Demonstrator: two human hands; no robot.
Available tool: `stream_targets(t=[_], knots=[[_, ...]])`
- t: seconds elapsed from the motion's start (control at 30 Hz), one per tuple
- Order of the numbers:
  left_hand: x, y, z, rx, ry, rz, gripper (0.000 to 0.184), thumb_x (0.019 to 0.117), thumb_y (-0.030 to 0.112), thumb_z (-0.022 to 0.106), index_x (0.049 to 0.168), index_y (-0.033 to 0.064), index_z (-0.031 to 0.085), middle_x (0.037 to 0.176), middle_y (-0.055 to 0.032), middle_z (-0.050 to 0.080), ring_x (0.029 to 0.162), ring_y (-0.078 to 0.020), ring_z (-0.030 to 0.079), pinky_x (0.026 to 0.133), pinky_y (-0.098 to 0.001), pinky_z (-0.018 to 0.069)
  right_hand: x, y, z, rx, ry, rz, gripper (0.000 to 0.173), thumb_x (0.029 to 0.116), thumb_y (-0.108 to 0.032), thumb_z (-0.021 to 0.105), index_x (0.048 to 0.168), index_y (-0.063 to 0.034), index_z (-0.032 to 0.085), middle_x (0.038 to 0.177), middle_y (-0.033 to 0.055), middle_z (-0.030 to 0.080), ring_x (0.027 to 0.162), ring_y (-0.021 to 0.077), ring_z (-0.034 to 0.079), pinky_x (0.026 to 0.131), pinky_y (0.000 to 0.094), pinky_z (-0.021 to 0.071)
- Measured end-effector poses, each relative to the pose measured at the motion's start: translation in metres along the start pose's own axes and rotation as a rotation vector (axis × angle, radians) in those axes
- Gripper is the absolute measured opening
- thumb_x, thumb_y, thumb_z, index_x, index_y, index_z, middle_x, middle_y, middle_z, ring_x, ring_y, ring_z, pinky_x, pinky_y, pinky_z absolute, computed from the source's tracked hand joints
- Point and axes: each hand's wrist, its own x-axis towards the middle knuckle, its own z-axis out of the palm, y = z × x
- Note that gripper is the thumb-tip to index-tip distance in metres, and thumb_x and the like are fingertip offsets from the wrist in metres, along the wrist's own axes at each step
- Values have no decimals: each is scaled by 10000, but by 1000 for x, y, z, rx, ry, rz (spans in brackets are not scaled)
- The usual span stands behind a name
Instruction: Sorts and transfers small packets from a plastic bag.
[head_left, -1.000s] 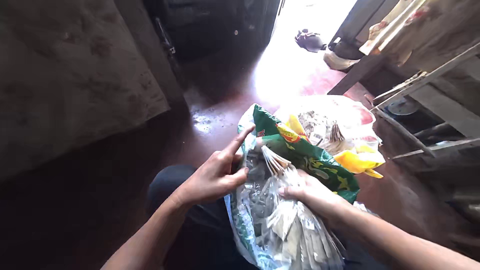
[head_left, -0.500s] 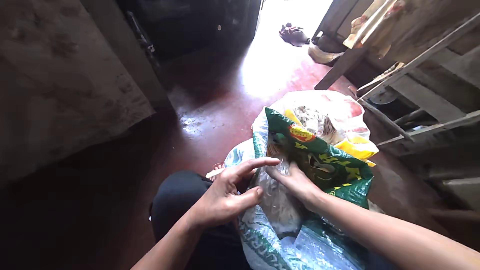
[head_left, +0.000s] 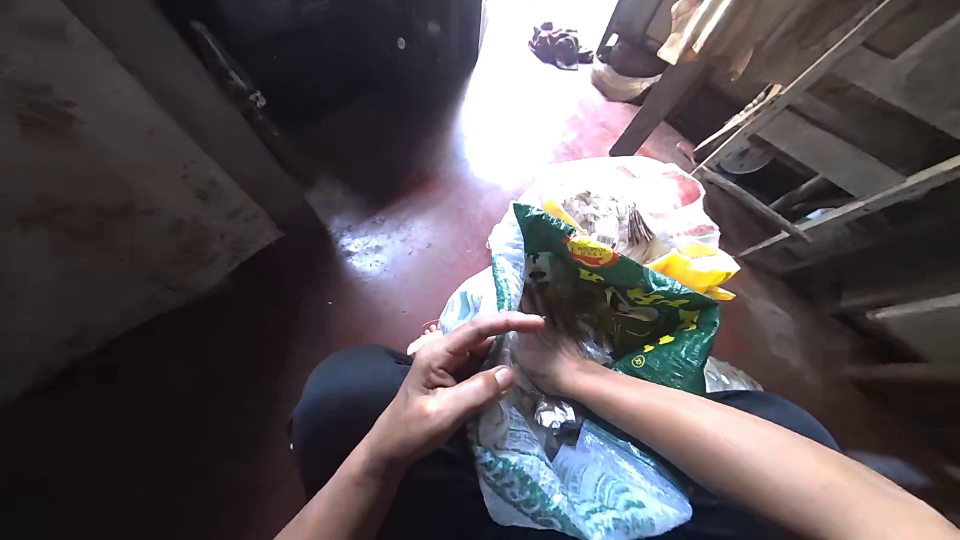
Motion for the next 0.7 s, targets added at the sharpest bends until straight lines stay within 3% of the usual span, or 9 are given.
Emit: stream_targets(t=[0.17, 0.27, 0.37, 0.4, 0.5, 0.57, 0.6, 0.63, 0.7], knots=[[10, -3, 4, -116, -50, 49, 371, 1002, 47, 556, 1366, 68, 625, 1292, 16, 690, 1049, -14, 670, 933, -199, 556, 14, 19, -2, 65, -106, 1, 758, 1077, -334, 463, 1612, 68, 107, 1704, 249, 52, 1581, 419, 39, 1232, 635, 82], [15, -5, 4, -136, -87, 76, 358, 1018, 68, 564, 1371, 81, 624, 1299, 26, 690, 1058, 4, 662, 930, -173, 548, 23, 39, 16, 39, -85, -72, 716, 1084, -308, 407, 1622, 45, 95, 1712, 225, 10, 1580, 421, -35, 1220, 666, 51], [19, -7, 3, -105, -55, 70, 362, 1009, 95, 585, 1366, 110, 635, 1242, 35, 711, 1010, 4, 672, 889, -170, 559, 28, 46, 28, 34, -6, -107, 662, 1066, -250, 428, 1601, 67, 200, 1701, 240, 103, 1578, 430, 37, 1223, 657, 82], [19, -8, 3, -101, -35, 55, 368, 1001, 107, 595, 1366, 118, 638, 1216, 31, 720, 997, -6, 682, 881, -180, 567, 28, 43, 20, 45, -59, -100, 651, 1071, -221, 440, 1587, 95, 199, 1691, 274, 88, 1573, 453, 21, 1217, 662, 70], [22, -7, 9, -59, 5, 29, 398, 981, 122, 616, 1378, 108, 626, 1172, 4, 739, 974, -41, 705, 863, -212, 589, 31, 38, -5, 41, -126, -41, 725, 1086, -381, 448, 1604, 56, 191, 1700, 248, 90, 1579, 427, 14, 1236, 631, 66], [20, -4, 14, 21, 30, 22, 389, 971, 146, 633, 1359, 118, 641, 1158, 20, 745, 950, -32, 709, 832, -197, 593, 19, 34, -29, 105, -122, -58, 727, 1077, -424, 481, 1598, 29, 253, 1697, 232, 137, 1581, 405, 71, 1250, 591, 110], [18, -2, 15, 72, 51, 13, 388, 959, 162, 647, 1346, 132, 654, 1149, 39, 747, 940, -23, 709, 821, -188, 593, 8, 31, -41, 162, -113, -90, 664, 1082, -364, 494, 1583, 26, 299, 1690, 229, 174, 1575, 392, 132, 1253, 552, 170], [16, 1, 16, 126, 71, 1, 392, 946, 181, 663, 1338, 157, 663, 1151, 69, 744, 943, -9, 704, 822, -177, 590, -4, 27, -51, 225, -74, -130, 572, 1069, -262, 526, 1536, 38, 388, 1652, 245, 274, 1540, 399, 248, 1226, 542, 255], [13, 6, 12, 239, 87, -36, 420, 920, 206, 675, 1340, 222, 661, 1209, 132, 717, 1015, 16, 679, 868, -160, 565, -34, 19, -67, 318, 50, -241, 429, 972, -59, 631, 1372, 76, 556, 1408, 296, 544, 1314, 446, 529, 1076, 594, 427]])
